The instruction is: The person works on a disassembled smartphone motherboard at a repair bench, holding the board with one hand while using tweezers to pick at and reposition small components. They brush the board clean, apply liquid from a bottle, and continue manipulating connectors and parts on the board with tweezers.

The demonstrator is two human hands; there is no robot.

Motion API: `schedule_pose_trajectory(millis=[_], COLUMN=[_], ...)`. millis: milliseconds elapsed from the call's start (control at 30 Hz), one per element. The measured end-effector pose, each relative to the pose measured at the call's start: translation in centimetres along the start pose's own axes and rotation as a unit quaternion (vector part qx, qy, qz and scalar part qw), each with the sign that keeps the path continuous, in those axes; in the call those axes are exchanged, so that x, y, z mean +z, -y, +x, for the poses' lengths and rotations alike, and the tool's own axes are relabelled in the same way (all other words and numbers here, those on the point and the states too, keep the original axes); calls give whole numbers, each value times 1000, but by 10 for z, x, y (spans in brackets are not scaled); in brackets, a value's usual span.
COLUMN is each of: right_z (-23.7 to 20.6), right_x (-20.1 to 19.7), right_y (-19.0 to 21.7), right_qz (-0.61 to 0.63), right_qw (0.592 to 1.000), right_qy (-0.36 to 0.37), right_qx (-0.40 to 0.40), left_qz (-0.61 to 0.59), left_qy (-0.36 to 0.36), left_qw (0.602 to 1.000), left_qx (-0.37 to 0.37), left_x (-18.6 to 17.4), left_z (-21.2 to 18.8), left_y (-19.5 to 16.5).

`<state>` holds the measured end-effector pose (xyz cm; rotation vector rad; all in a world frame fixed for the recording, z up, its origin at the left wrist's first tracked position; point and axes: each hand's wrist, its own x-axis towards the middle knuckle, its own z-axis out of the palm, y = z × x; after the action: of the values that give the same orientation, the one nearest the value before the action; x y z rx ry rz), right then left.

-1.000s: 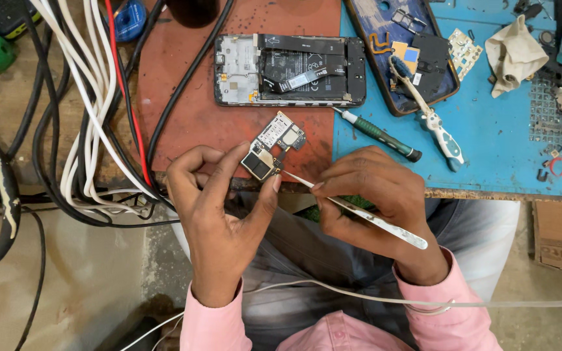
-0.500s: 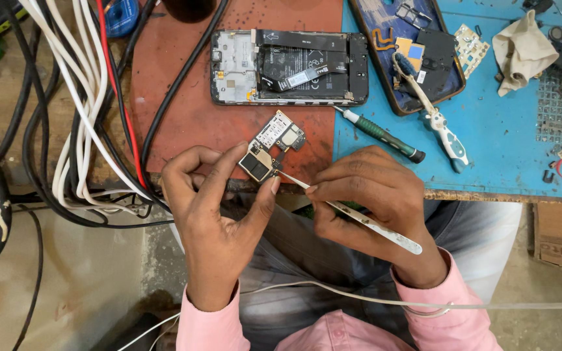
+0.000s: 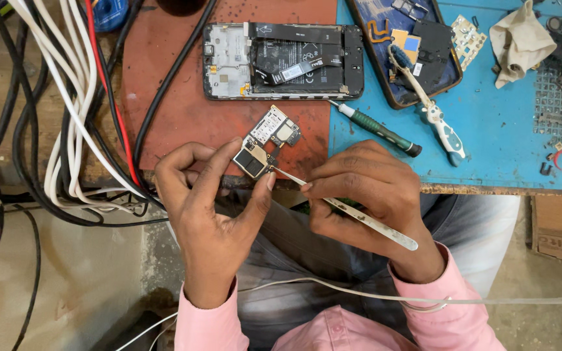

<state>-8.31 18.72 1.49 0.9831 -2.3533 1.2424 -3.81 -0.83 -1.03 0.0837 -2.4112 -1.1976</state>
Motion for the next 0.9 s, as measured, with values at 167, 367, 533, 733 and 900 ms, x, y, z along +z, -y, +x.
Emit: schedule_pose_trajectory(millis=[167,367,533,733,900], right_z=[0,0,0,-2,-3], right_x=[1,0,-2,-3,-3], right_y=[-1,0,1,4,5], right_qz=[-4,-1,3,17,13], right_qw=[1000,1000,1000,999,999], right_qy=[-2,-2,-2,-2,1], right_qx=[-6,-3,3,28,31], left_qz=[10,10,11,9,0], left_qy=[-4,-2,-2,-6,-4], left_qw=[1000,1000,1000,1000,1000], left_qx=[10,6,12,7,3], left_x=[0,1,0,-1,-2], left_z=[0,0,1,0,0], left_y=[1,0,0,-1,-2])
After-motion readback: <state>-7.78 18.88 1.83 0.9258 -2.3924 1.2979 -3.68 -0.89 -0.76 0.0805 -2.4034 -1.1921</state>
